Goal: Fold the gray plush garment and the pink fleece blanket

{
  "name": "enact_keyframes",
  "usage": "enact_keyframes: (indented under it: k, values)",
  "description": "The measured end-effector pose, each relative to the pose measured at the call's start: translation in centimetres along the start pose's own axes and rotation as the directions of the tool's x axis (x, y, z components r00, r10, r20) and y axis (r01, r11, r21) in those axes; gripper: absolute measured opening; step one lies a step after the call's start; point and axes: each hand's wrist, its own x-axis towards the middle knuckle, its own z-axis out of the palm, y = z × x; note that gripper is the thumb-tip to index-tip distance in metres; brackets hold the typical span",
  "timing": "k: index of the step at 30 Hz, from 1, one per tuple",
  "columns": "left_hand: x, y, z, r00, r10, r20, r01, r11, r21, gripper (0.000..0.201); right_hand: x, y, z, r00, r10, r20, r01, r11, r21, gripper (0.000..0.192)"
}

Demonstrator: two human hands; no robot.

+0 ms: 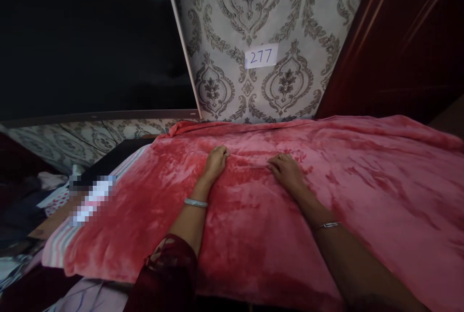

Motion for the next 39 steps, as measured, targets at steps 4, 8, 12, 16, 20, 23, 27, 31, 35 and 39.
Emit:
enact_keyframes:
  k: [4,8,12,16,20,23,27,31,35,39]
  values:
    - [-0.1,0.0,-0.1,0.999,0.005,0.034,-0.005,1.000,-0.005,0.016,0.3,0.3,0.0,1.000,0.018,-0.022,-0.017,1.000,0.014,0.022]
    - [-0.6,-0.6,-0.8,0.996,0.004,0.087,-0.003,1.000,-0.019,0.005,0.4,0.6,-0.1,0.999,0.031,-0.029,-0.030,0.999,0.039,0.020]
    - [-1.1,-1.3,-1.9,0.989,0.010,0.145,-0.009,1.000,-0.008,0.019,0.4,0.6,-0.2,0.998,0.040,-0.048,-0.037,0.997,0.061,0.021]
    - [-1.3,-1.7,-2.6,0.982,0.025,0.188,-0.038,0.997,0.067,0.021,0.4,0.5,-0.2,0.997,0.049,-0.060,-0.045,0.997,0.065,0.021]
    - [-1.3,-1.6,-2.6,0.981,0.042,0.187,-0.058,0.995,0.078,0.005,0.4,0.4,-0.3,0.997,0.055,-0.056,-0.051,0.996,0.066,0.021]
    - [-1.1,-1.6,-2.5,0.983,0.061,0.174,-0.070,0.997,0.042,0.012,0.5,0.3,-0.4,0.998,0.055,-0.035,-0.053,0.997,0.064,0.021]
    - [-0.8,-1.6,-2.3,0.993,0.056,0.106,-0.061,0.997,0.038,0.021,0.5,0.3,-0.5,0.997,0.049,-0.053,-0.045,0.997,0.059,0.020]
    - [-0.7,-1.7,-1.9,0.996,0.031,0.080,-0.035,0.998,0.050,0.020,0.4,0.4,-0.3,0.997,0.061,-0.042,-0.058,0.996,0.062,0.021]
    - [-0.7,-1.4,-1.8,0.997,0.019,0.074,-0.024,0.997,0.072,0.020,0.4,0.3,-0.5,0.998,0.056,-0.023,-0.054,0.996,0.076,0.021]
    - [-0.8,-0.9,-2.2,0.999,0.022,0.048,-0.026,0.994,0.104,0.022,0.5,0.1,-0.9,0.995,0.054,-0.087,-0.049,0.997,0.056,0.023]
